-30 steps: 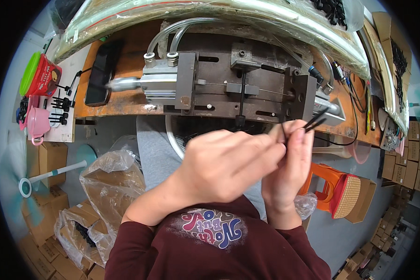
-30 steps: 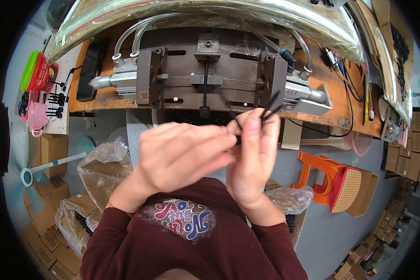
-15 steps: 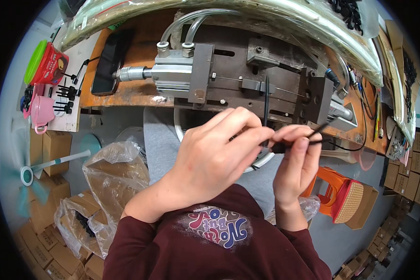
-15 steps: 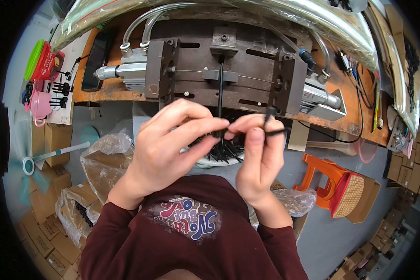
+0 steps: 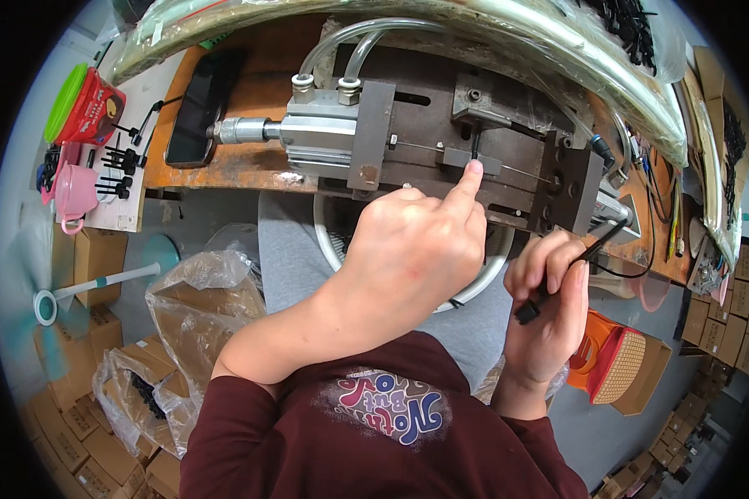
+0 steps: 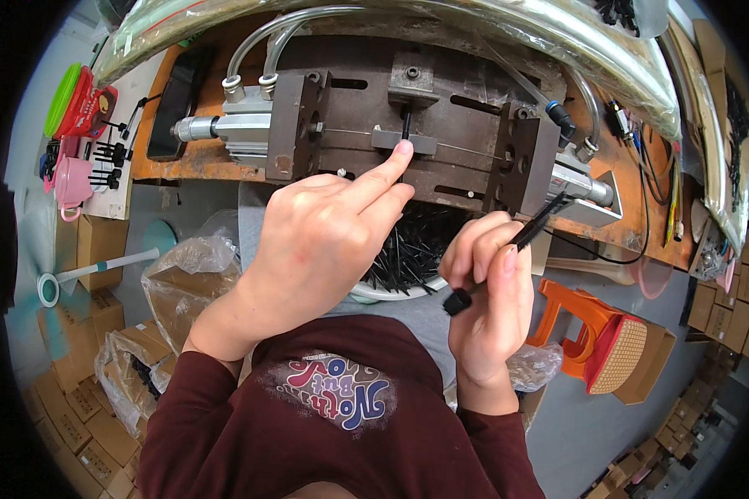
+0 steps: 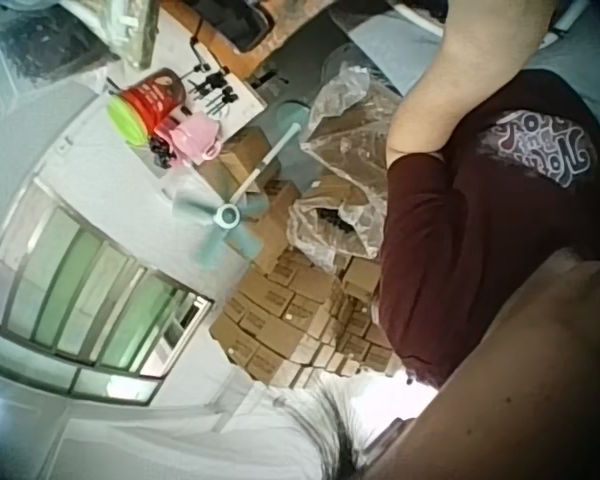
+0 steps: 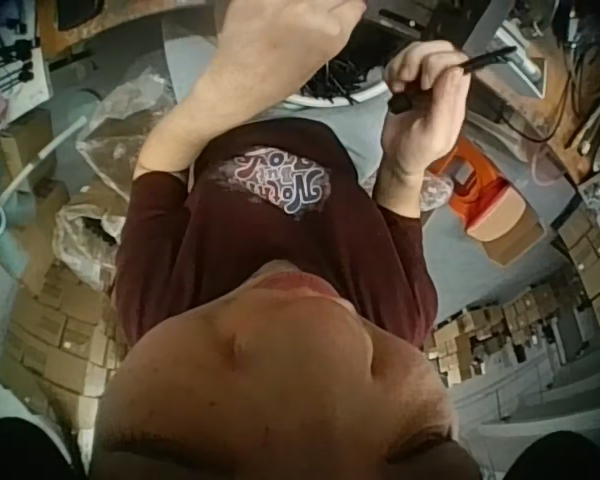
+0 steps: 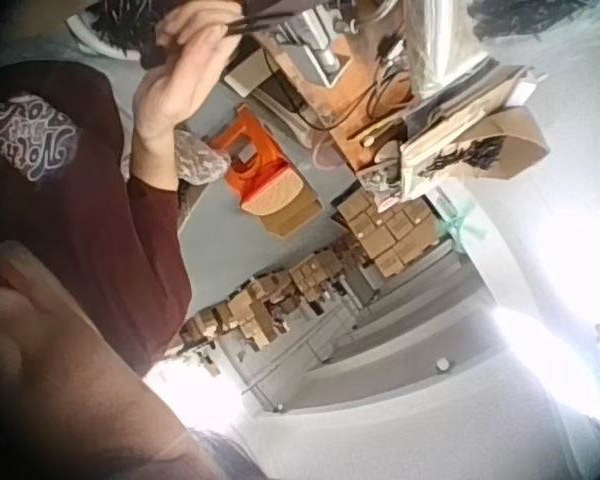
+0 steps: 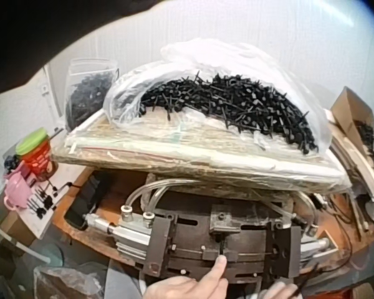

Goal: Using a pneumatic press or fixture to assemble small black plastic and rubber components.

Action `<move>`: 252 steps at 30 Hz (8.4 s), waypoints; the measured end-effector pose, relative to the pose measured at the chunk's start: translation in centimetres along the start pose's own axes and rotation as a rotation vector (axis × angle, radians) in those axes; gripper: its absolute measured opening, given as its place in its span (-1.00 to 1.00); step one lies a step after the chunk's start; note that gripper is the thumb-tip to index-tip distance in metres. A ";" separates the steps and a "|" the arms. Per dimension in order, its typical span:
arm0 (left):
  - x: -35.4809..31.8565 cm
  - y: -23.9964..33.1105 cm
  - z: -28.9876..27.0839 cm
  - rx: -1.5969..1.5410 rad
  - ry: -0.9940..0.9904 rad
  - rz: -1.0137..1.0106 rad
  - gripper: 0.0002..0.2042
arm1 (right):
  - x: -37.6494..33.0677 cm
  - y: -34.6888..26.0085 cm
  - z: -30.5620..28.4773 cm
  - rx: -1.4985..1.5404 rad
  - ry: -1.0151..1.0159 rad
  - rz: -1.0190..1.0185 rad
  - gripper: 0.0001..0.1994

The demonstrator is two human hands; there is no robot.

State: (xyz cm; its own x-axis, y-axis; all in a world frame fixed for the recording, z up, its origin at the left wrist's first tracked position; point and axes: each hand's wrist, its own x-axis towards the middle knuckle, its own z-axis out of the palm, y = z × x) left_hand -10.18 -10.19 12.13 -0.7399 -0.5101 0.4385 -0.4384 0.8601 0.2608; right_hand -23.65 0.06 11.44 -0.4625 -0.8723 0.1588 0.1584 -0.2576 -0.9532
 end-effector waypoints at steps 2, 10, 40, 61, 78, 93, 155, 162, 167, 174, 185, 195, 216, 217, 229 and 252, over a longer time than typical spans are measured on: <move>0.2 0.0 -0.4 0.014 0.006 -0.005 -0.84 | 0.3 0.1 -0.6 0.145 -0.079 0.030 -0.68; -0.6 0.9 -2.1 -0.545 0.047 0.162 -0.66 | 0.9 0.8 1.2 0.052 -0.009 0.068 -0.72; -0.9 0.2 0.6 -0.113 0.083 -0.014 -0.78 | 1.4 -0.7 -0.9 0.060 -0.016 -0.004 -0.62; 0.0 -0.9 -1.2 -0.258 0.055 -0.011 -0.67 | 4.8 -4.7 -0.8 -0.012 0.027 0.138 -0.88; -2.9 -4.9 -7.1 -0.395 0.605 -0.138 -0.65 | 38.3 -3.1 15.1 -1.468 -0.252 -0.509 -0.22; -6.0 -8.6 -6.4 -0.459 0.608 -0.197 -0.64 | 48.3 1.9 20.9 -1.778 -0.309 -0.228 -0.17; -0.4 -0.2 0.5 -0.048 0.014 -0.022 -0.76 | 28.1 -9.3 3.5 -1.436 -0.416 -0.707 -0.67; 0.3 -0.2 -1.5 -0.397 0.121 -0.116 -0.61 | 22.7 -10.3 -0.2 -0.940 -0.277 -0.620 -0.71; 0.9 0.3 -4.6 -0.993 0.293 -0.312 -0.50 | 13.0 -6.3 0.1 -1.184 -0.534 -1.327 -0.65; -0.8 0.3 -4.3 -0.588 0.241 -0.090 -0.67 | 9.1 -4.8 -1.4 -1.156 -0.396 -1.110 -0.62; -0.5 -0.3 0.4 -0.097 0.065 -0.006 -0.79 | 5.8 -4.8 -3.1 -0.611 -0.278 -0.478 -0.28; 0.3 -0.4 -1.0 -0.079 -0.021 0.008 -0.79 | 3.5 -4.3 -3.8 -0.489 -0.172 -0.404 -0.65; 12.8 -10.0 -5.1 -0.203 0.325 0.103 -0.80 | 4.0 1.3 1.3 -1.277 -0.359 -0.684 -0.81; 11.9 -9.2 -5.9 -0.218 0.325 0.108 -0.80 | 3.9 1.1 1.3 -1.289 -0.366 -0.661 -0.82; 0.4 -2.7 -6.4 -0.390 0.220 -0.071 -0.72 | 12.3 -6.0 3.2 -1.120 -0.303 -0.646 -0.70; 0.0 -0.6 -0.2 -0.067 -0.019 0.006 -0.81 | 30.2 -4.5 18.7 -1.704 -0.700 -0.409 -0.65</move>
State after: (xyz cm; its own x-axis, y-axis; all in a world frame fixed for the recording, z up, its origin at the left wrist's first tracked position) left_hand -9.81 -10.76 12.13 -0.7526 -0.5041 0.4237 -0.3993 0.8610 0.3152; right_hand -22.06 -32.91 25.31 0.2178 -0.9745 0.0544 -0.9758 -0.2162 0.0337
